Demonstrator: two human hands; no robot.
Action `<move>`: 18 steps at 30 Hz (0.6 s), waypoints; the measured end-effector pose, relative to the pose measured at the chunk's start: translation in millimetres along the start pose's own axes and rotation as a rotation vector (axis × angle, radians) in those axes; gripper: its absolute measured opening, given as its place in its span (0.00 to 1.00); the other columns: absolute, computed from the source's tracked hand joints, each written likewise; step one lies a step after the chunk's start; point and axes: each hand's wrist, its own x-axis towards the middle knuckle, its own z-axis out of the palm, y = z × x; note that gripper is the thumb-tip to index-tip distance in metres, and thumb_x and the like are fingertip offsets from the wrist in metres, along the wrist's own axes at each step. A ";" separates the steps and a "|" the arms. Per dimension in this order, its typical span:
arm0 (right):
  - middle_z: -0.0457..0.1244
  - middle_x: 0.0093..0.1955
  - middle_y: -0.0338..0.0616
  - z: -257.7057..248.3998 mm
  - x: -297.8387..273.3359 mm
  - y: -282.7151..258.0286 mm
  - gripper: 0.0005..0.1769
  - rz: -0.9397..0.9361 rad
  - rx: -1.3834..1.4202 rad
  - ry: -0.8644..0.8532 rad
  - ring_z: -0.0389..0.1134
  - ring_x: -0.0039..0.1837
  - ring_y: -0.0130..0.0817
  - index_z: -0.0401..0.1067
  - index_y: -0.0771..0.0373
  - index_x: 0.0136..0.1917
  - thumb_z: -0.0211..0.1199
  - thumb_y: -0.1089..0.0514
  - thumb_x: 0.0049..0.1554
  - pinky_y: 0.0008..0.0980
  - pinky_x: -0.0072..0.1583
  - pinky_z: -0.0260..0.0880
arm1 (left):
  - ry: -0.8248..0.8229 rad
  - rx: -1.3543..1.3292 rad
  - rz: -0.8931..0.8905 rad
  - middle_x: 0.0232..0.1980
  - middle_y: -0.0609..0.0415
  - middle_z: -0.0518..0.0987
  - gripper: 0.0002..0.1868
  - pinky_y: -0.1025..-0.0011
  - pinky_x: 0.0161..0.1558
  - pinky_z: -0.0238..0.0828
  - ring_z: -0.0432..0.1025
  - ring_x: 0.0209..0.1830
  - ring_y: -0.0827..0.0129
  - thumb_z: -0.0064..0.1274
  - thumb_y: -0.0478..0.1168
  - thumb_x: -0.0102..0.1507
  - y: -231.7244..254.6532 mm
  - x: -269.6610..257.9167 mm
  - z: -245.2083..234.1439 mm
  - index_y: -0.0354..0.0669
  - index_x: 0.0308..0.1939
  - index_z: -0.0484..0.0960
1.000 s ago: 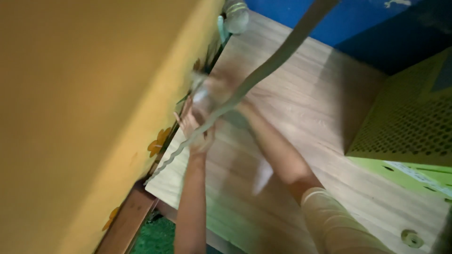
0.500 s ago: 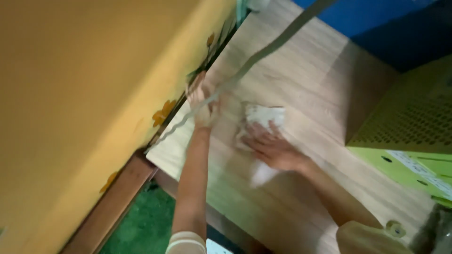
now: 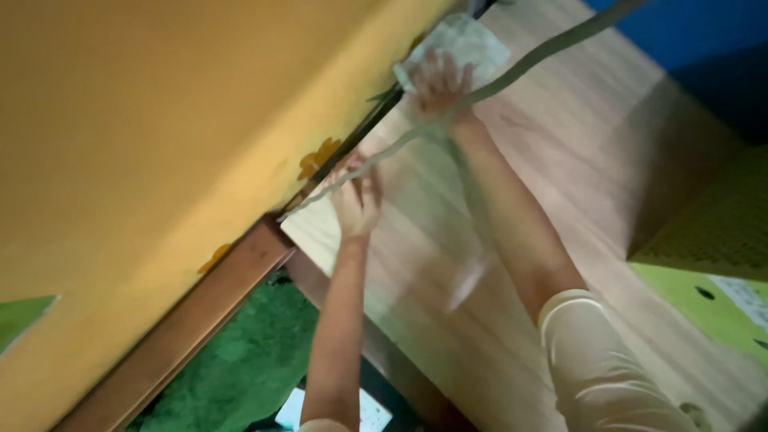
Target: The person is cleaning a wooden desk surface using wet wipes after handling small yellow objects and tape.
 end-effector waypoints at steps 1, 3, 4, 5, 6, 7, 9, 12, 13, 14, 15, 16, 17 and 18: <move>0.51 0.81 0.48 -15.8 -15.8 -28.0 0.27 -0.015 0.055 -0.074 0.48 0.79 0.55 0.65 0.49 0.72 0.53 0.40 0.63 0.73 0.67 0.46 | -0.006 0.009 -0.007 0.57 0.41 0.78 0.19 0.52 0.62 0.63 0.71 0.58 0.46 0.41 0.50 0.74 1.4 -0.8 -5.3 0.38 0.55 0.75; 0.48 0.83 0.48 -57.3 -38.5 -70.3 0.26 -0.047 0.139 -0.223 0.44 0.82 0.56 0.65 0.49 0.70 0.55 0.40 0.62 0.74 0.71 0.39 | -0.011 -0.010 -0.074 0.56 0.43 0.78 0.20 0.52 0.61 0.60 0.70 0.56 0.47 0.38 0.52 0.73 9.5 4.0 -2.9 0.39 0.53 0.75; 0.47 0.84 0.48 -62.8 -63.2 -81.8 0.26 -0.060 0.175 -0.293 0.42 0.83 0.56 0.65 0.50 0.69 0.57 0.40 0.61 0.75 0.73 0.36 | -0.009 -0.015 -0.072 0.56 0.43 0.78 0.20 0.52 0.61 0.60 0.70 0.56 0.47 0.38 0.52 0.73 8.8 4.3 -3.5 0.39 0.53 0.75; 0.45 0.86 0.48 -70.1 -88.4 -99.1 0.26 -0.073 0.211 -0.363 0.40 0.85 0.57 0.65 0.50 0.68 0.58 0.40 0.61 0.75 0.75 0.32 | -0.015 -0.026 -0.063 0.57 0.42 0.77 0.21 0.52 0.61 0.59 0.69 0.57 0.45 0.38 0.52 0.73 8.5 4.7 -3.9 0.38 0.54 0.74; 0.43 0.87 0.48 -75.8 -109.4 -125.1 0.26 -0.081 0.251 -0.434 0.39 0.86 0.57 0.65 0.50 0.68 0.59 0.40 0.60 0.76 0.76 0.29 | -0.027 -0.035 -0.052 0.57 0.41 0.76 0.22 0.51 0.62 0.58 0.68 0.58 0.44 0.38 0.53 0.74 8.1 4.1 -5.4 0.36 0.55 0.73; 0.43 0.87 0.48 -111.4 -128.4 -124.5 0.26 -0.076 0.248 -0.434 0.39 0.86 0.57 0.65 0.50 0.68 0.59 0.40 0.60 0.76 0.76 0.29 | -0.031 -0.039 -0.049 0.57 0.41 0.76 0.22 0.51 0.62 0.58 0.68 0.58 0.44 0.38 0.53 0.74 7.4 3.0 -4.2 0.36 0.55 0.73; 0.48 0.83 0.41 -180.0 -162.9 -122.8 0.35 0.184 0.434 -0.576 0.44 0.85 0.45 0.62 0.49 0.75 0.61 0.47 0.56 0.64 0.78 0.39 | -0.021 -0.001 -0.059 0.57 0.41 0.77 0.18 0.52 0.61 0.59 0.69 0.57 0.45 0.40 0.49 0.73 3.7 4.8 -0.4 0.37 0.52 0.74; 0.49 0.85 0.46 -191.8 -195.5 -112.6 0.36 0.671 0.600 -0.524 0.51 0.80 0.51 0.59 0.53 0.77 0.57 0.41 0.59 0.60 0.78 0.51 | -0.039 0.033 -0.063 0.55 0.41 0.77 0.16 0.52 0.61 0.59 0.69 0.57 0.44 0.43 0.45 0.69 3.2 -1.3 -1.6 0.37 0.52 0.75; 0.49 0.85 0.46 -187.0 -186.7 -102.4 0.36 0.675 0.601 -0.535 0.51 0.80 0.51 0.59 0.53 0.77 0.57 0.41 0.59 0.60 0.78 0.51 | -0.046 0.032 -0.072 0.55 0.41 0.77 0.16 0.52 0.61 0.59 0.69 0.57 0.44 0.43 0.45 0.69 5.0 -4.4 -2.5 0.37 0.52 0.75; 0.44 0.85 0.55 -179.3 -173.3 -88.3 0.42 0.678 0.446 -0.470 0.41 0.82 0.57 0.54 0.57 0.79 0.56 0.37 0.59 0.66 0.77 0.38 | -0.020 -0.003 -0.069 0.56 0.42 0.77 0.14 0.52 0.61 0.59 0.70 0.57 0.46 0.43 0.44 0.70 5.2 0.4 0.2 0.38 0.52 0.74; 0.38 0.85 0.64 -172.1 -159.7 -73.9 0.48 0.676 0.292 -0.404 0.31 0.84 0.62 0.50 0.62 0.82 0.56 0.34 0.59 0.71 0.75 0.25 | 0.006 -0.039 -0.066 0.58 0.43 0.78 0.12 0.53 0.62 0.59 0.70 0.58 0.47 0.43 0.43 0.71 5.6 5.5 2.6 0.39 0.51 0.72; 0.38 0.85 0.64 -161.8 -138.5 -57.4 0.48 0.673 0.293 -0.406 0.31 0.84 0.62 0.50 0.62 0.82 0.56 0.34 0.59 0.71 0.75 0.25 | 0.007 -0.037 -0.069 0.58 0.43 0.78 0.12 0.53 0.62 0.59 0.70 0.58 0.47 0.43 0.43 0.71 5.1 4.3 1.4 0.39 0.51 0.72; 0.34 0.85 0.65 -151.2 -117.3 -41.2 0.49 0.740 0.335 -0.429 0.24 0.83 0.63 0.46 0.62 0.83 0.52 0.31 0.60 0.72 0.73 0.19 | -0.013 -0.031 -0.108 0.57 0.43 0.78 0.13 0.53 0.61 0.59 0.70 0.57 0.47 0.44 0.42 0.69 4.4 3.0 0.2 0.39 0.53 0.74; 0.29 0.85 0.66 -140.6 -97.6 -25.2 0.51 0.810 0.378 -0.454 0.18 0.82 0.63 0.43 0.63 0.84 0.49 0.29 0.61 0.74 0.71 0.12 | -0.037 -0.025 -0.148 0.55 0.44 0.78 0.14 0.53 0.61 0.60 0.70 0.57 0.47 0.45 0.42 0.68 4.2 0.7 -0.5 0.39 0.54 0.75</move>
